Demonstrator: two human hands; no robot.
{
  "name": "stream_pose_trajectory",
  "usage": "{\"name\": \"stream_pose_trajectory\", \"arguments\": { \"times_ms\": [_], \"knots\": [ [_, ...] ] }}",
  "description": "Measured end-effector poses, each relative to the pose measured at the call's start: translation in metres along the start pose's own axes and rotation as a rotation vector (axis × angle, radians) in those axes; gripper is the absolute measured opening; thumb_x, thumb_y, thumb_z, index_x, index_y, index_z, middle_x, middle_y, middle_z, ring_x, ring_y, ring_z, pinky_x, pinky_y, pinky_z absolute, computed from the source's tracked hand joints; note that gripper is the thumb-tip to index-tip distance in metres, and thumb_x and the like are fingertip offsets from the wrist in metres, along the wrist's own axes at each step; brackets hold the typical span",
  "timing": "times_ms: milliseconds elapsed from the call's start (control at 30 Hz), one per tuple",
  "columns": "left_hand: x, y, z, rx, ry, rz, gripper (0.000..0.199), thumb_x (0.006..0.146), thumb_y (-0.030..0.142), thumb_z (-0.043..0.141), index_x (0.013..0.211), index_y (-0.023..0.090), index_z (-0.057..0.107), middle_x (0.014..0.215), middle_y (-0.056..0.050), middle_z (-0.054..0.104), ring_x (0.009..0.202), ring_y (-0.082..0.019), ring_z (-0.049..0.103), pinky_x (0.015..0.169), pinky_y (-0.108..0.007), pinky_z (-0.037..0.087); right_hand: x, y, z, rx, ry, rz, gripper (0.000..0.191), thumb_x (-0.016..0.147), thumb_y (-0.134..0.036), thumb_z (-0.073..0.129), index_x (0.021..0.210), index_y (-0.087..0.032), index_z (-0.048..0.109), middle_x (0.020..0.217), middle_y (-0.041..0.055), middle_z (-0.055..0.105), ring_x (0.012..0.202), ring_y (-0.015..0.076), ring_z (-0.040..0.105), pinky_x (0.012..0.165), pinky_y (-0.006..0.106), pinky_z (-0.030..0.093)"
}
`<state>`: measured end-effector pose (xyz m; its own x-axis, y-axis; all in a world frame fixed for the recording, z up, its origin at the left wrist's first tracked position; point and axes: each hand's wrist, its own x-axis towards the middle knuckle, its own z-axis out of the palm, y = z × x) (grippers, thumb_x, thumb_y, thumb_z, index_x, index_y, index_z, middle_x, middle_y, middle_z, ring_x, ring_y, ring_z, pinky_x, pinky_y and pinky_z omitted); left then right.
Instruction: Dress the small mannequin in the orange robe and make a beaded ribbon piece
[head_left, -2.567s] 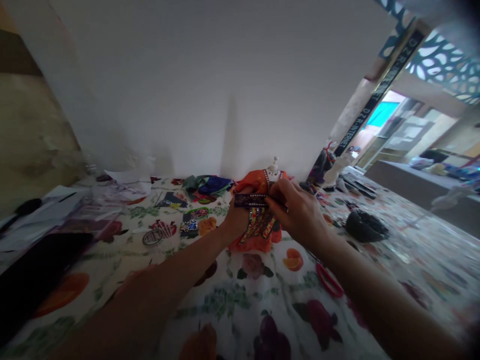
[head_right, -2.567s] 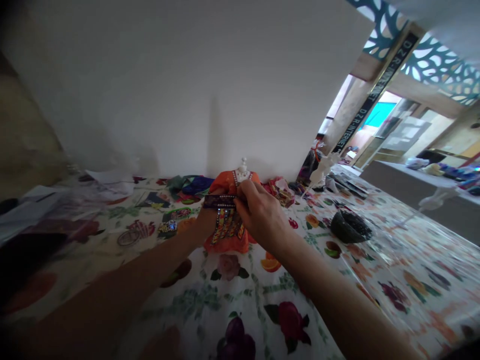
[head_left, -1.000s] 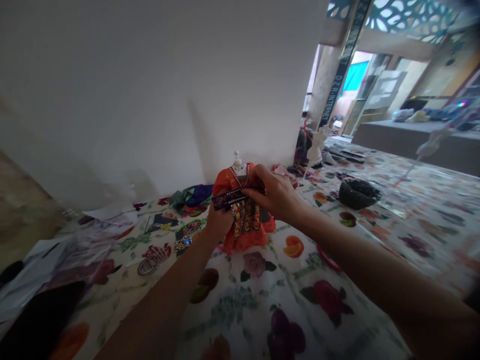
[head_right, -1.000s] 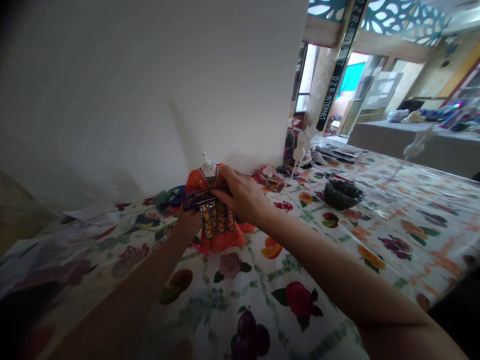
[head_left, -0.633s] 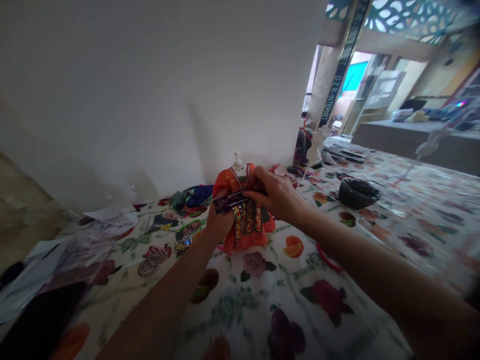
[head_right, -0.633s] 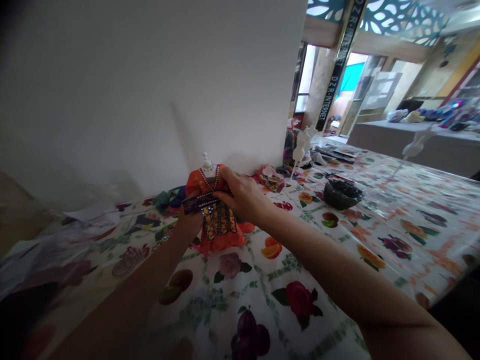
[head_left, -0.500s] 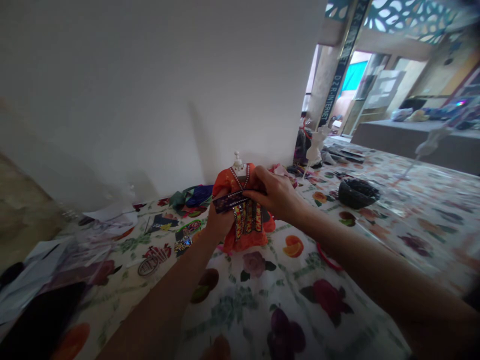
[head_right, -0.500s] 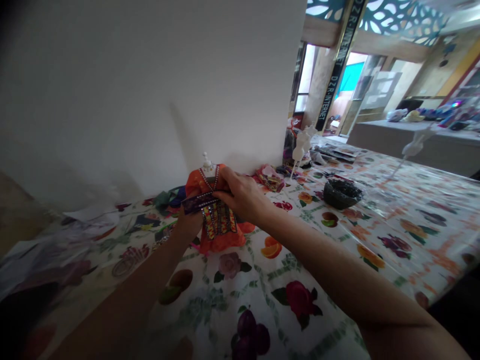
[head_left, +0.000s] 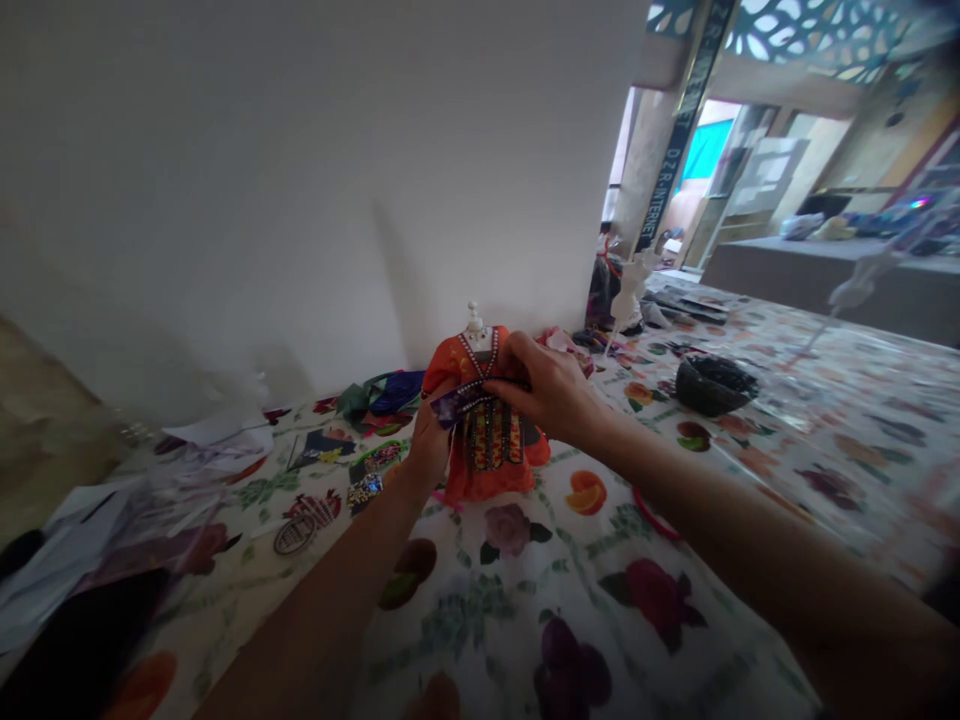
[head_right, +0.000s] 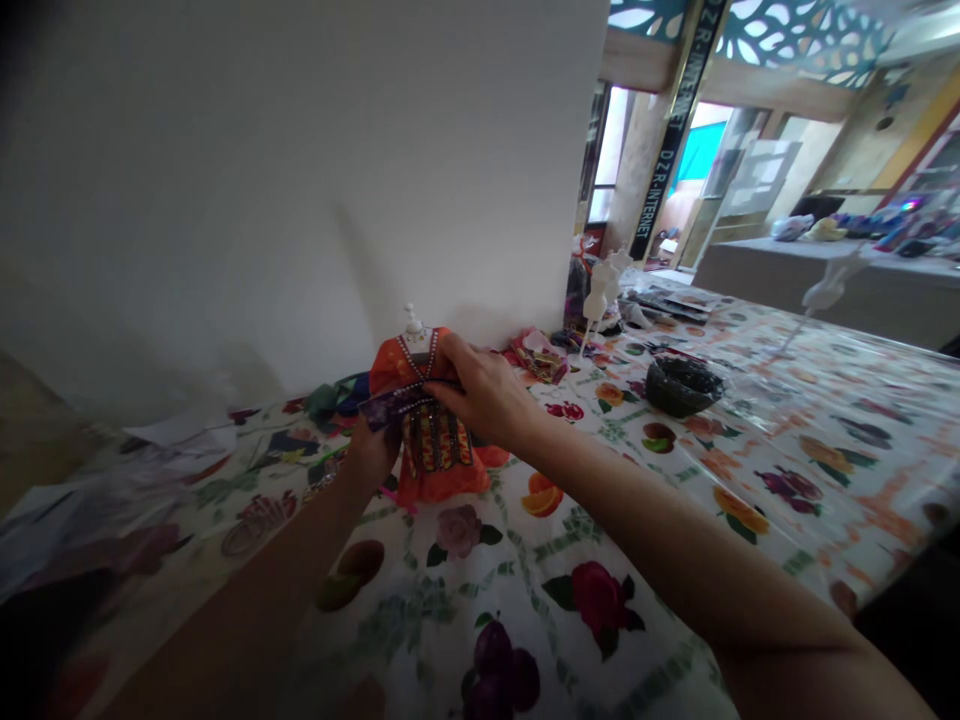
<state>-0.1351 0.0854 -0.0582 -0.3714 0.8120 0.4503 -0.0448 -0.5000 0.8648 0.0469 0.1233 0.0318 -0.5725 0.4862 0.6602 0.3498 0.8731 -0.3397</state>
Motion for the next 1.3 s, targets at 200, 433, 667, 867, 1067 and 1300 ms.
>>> {"name": "stream_pose_trajectory", "arguments": {
  "times_ms": [200, 433, 667, 867, 1067, 1300],
  "knots": [
    [0.003, 0.004, 0.004, -0.025, -0.106, 0.023, 0.035, 0.079, 0.052, 0.066, 0.095, 0.021, 0.07, 0.104, -0.008, 0.072, 0.105, -0.027, 0.065, 0.098, -0.042, 0.051, 0.0, 0.001, 0.001, 0.001, 0.037, -0.009, 0.024, 0.086, -0.027, 0.066, 0.087, -0.023, 0.042, 0.076, -0.0021, 0.057, 0.065, 0.0133, 0.051, 0.06, 0.027, 0.037],
    [-0.004, 0.022, 0.01, 0.077, -0.266, 0.062, 0.048, 0.067, 0.038, 0.083, 0.108, 0.019, 0.067, 0.103, -0.006, 0.072, 0.101, -0.028, 0.066, 0.09, -0.038, 0.055, 0.0, 0.002, 0.002, -0.003, 0.059, -0.007, 0.024, 0.085, -0.025, 0.066, 0.086, -0.023, 0.042, 0.074, -0.0027, 0.056, 0.063, 0.013, 0.051, 0.058, 0.026, 0.035],
    [-0.004, 0.025, 0.014, 0.235, -0.201, 0.07, 0.039, 0.067, 0.032, 0.084, 0.099, 0.019, 0.067, 0.085, -0.001, 0.07, 0.079, -0.02, 0.068, 0.072, -0.029, 0.057, 0.0, 0.002, 0.004, -0.008, 0.058, -0.01, 0.026, 0.085, -0.027, 0.067, 0.087, -0.022, 0.042, 0.075, -0.0014, 0.056, 0.064, 0.0131, 0.051, 0.058, 0.027, 0.035],
    [-0.013, 0.023, 0.017, 0.026, -0.072, -0.048, 0.029, 0.079, 0.043, 0.074, 0.094, 0.018, 0.073, 0.094, -0.004, 0.076, 0.089, -0.021, 0.072, 0.081, -0.032, 0.06, 0.0, 0.0, 0.004, -0.015, 0.062, -0.023, 0.026, 0.086, -0.029, 0.067, 0.087, -0.022, 0.042, 0.074, -0.0017, 0.056, 0.064, 0.0135, 0.052, 0.058, 0.027, 0.035],
    [-0.015, 0.03, 0.028, 0.011, 0.016, -0.082, 0.038, 0.078, 0.048, 0.075, 0.101, 0.019, 0.074, 0.106, -0.005, 0.076, 0.1, -0.024, 0.072, 0.089, -0.036, 0.06, -0.001, -0.003, 0.003, -0.017, 0.052, -0.005, 0.023, 0.085, -0.026, 0.066, 0.087, -0.022, 0.043, 0.076, -0.001, 0.058, 0.066, 0.0144, 0.053, 0.06, 0.028, 0.036],
    [-0.01, 0.021, 0.025, 0.083, 0.016, -0.001, 0.035, 0.078, 0.048, 0.075, 0.098, 0.019, 0.074, 0.102, -0.004, 0.077, 0.096, -0.022, 0.072, 0.087, -0.035, 0.06, -0.001, 0.0, 0.0, -0.008, 0.045, 0.009, 0.024, 0.085, -0.029, 0.068, 0.085, -0.022, 0.045, 0.073, -0.0021, 0.057, 0.063, 0.0128, 0.049, 0.06, 0.027, 0.035]
  ]
}}
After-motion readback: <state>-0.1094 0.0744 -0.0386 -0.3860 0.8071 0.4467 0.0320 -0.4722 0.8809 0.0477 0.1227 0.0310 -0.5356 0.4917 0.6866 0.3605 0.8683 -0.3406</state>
